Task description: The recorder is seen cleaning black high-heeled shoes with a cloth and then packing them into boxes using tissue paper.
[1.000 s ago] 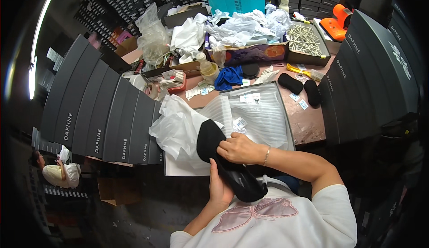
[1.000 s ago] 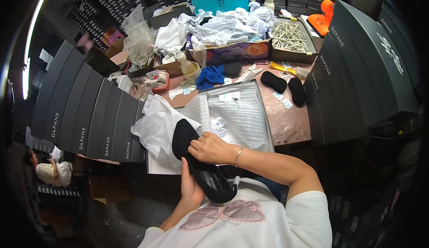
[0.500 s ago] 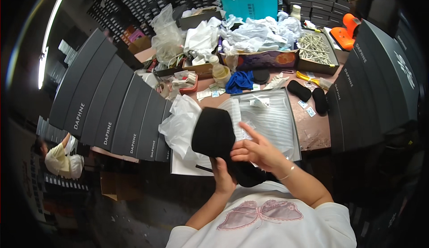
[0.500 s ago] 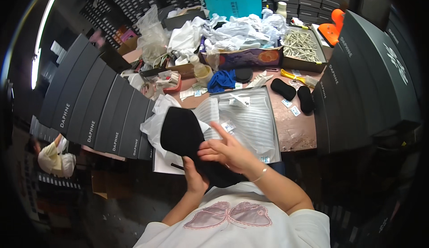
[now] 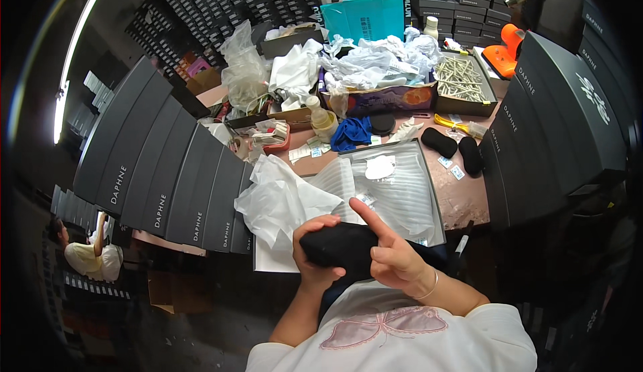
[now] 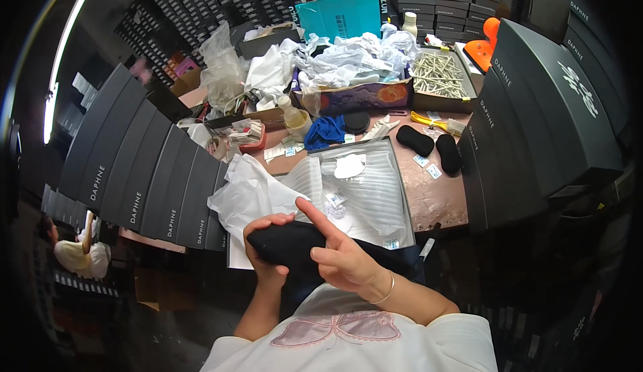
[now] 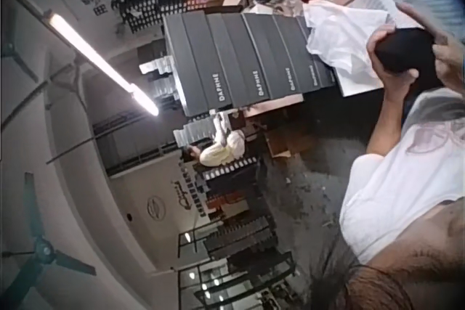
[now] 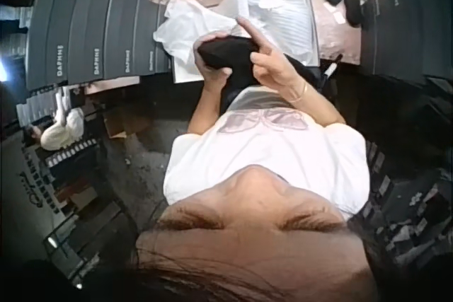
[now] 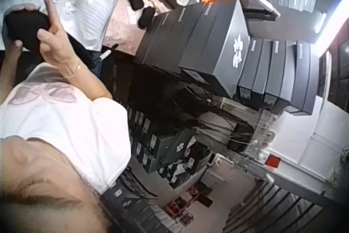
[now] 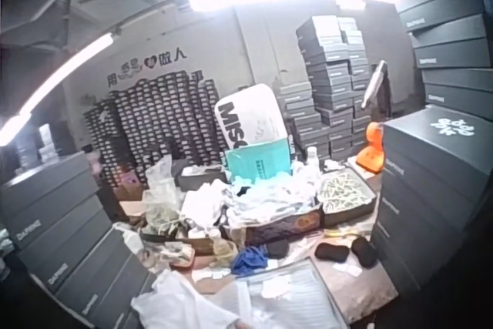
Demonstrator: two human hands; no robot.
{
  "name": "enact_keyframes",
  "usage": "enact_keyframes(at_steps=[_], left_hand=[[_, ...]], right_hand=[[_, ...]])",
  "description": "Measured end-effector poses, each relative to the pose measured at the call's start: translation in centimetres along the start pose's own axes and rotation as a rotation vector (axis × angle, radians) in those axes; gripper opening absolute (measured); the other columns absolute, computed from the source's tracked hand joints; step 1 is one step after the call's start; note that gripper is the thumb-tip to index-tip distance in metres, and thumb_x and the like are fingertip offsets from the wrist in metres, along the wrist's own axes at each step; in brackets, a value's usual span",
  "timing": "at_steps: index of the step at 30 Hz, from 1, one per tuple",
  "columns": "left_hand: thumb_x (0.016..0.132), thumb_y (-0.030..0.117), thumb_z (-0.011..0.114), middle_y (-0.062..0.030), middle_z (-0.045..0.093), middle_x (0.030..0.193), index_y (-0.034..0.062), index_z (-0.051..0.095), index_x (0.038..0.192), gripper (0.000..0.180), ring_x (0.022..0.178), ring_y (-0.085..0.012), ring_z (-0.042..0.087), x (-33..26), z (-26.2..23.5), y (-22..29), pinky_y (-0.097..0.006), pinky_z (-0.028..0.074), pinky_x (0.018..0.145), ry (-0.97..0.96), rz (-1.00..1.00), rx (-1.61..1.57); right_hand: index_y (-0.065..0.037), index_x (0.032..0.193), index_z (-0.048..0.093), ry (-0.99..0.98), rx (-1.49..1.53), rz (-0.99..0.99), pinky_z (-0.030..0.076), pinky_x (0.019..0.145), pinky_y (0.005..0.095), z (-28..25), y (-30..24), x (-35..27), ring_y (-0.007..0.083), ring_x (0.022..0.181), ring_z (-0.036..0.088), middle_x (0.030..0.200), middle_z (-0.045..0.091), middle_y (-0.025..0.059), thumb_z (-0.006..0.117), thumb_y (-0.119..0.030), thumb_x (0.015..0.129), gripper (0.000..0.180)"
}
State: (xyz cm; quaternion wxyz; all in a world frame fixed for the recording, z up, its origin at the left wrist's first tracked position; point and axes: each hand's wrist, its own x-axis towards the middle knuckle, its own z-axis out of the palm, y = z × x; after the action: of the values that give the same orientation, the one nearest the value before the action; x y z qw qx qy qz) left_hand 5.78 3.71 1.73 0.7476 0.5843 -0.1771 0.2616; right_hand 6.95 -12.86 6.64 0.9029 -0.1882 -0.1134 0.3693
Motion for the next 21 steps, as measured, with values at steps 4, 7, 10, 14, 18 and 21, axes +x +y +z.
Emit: enact_keyframes(at_steps=[4,7,10,14,18,21], left_hand=[[0.058,0.044,0.090,-0.0178,0.057,0.113,0.0031,0.048,0.118,0.084,0.108,-0.0317,0.056,-0.7,-0.2,-0.1,-0.050,0.042,0.100,-0.033,0.081,0.104],[0.057,0.048,0.089,-0.0154,0.060,0.109,0.0023,0.052,0.114,0.082,0.106,-0.0278,0.058,0.8,-0.6,0.6,-0.041,0.045,0.096,-0.008,-0.061,0.129],[0.064,0.052,0.085,-0.0083,0.060,0.102,0.0007,0.052,0.112,0.078,0.096,-0.0174,0.059,1.9,-2.1,1.1,-0.031,0.047,0.088,0.033,-0.303,0.155],[0.077,0.049,0.076,-0.0033,0.060,0.095,-0.0005,0.054,0.111,0.064,0.087,-0.0104,0.057,2.7,-3.2,2.0,-0.024,0.049,0.079,0.055,-0.597,0.073],[0.086,0.045,0.069,-0.0052,0.060,0.102,-0.0004,0.054,0.118,0.057,0.093,-0.0123,0.058,1.0,-3.1,0.8,-0.025,0.049,0.082,0.044,-0.761,0.012],[0.089,0.041,0.066,-0.0048,0.060,0.104,0.0001,0.054,0.119,0.052,0.094,-0.0118,0.058,-0.9,-3.5,0.2,-0.025,0.049,0.082,0.120,-0.869,-0.033]], right_hand=[[-0.001,0.147,0.028,-0.067,-0.107,0.080,0.036,0.108,0.0339,-1.9,-0.2,0.1,0.0212,0.132,0.041,0.144,0.041,0.0115,0.060,-0.014,0.092,0.066],[-0.005,0.148,0.029,-0.026,-0.277,0.091,0.037,0.103,0.0289,-0.7,-0.7,0.0,0.0155,0.127,0.043,0.143,0.041,0.0083,0.055,-0.011,0.095,0.059],[-0.004,0.145,0.036,-0.098,-0.745,0.150,0.038,0.103,0.0301,-1.3,-2.3,-2.4,0.0168,0.125,0.047,0.141,0.045,0.0101,0.053,-0.011,0.096,0.052],[0.000,0.134,0.050,-0.244,-1.281,0.201,0.046,0.097,0.0321,-1.6,-6.1,-3.3,0.0246,0.105,0.062,0.113,0.063,0.0192,0.053,-0.018,0.097,0.042],[0.009,0.129,0.040,-0.497,-1.892,-0.139,0.005,0.110,0.0662,-3.9,-2.0,-2.4,0.0346,0.122,0.046,0.124,0.047,0.0234,0.040,-0.056,0.095,0.074],[0.010,0.116,0.042,-0.517,-1.750,-0.156,0.005,0.111,0.0636,-7.0,1.1,-1.7,0.0390,0.103,0.050,0.104,0.047,0.0227,0.032,-0.059,0.096,0.073]])
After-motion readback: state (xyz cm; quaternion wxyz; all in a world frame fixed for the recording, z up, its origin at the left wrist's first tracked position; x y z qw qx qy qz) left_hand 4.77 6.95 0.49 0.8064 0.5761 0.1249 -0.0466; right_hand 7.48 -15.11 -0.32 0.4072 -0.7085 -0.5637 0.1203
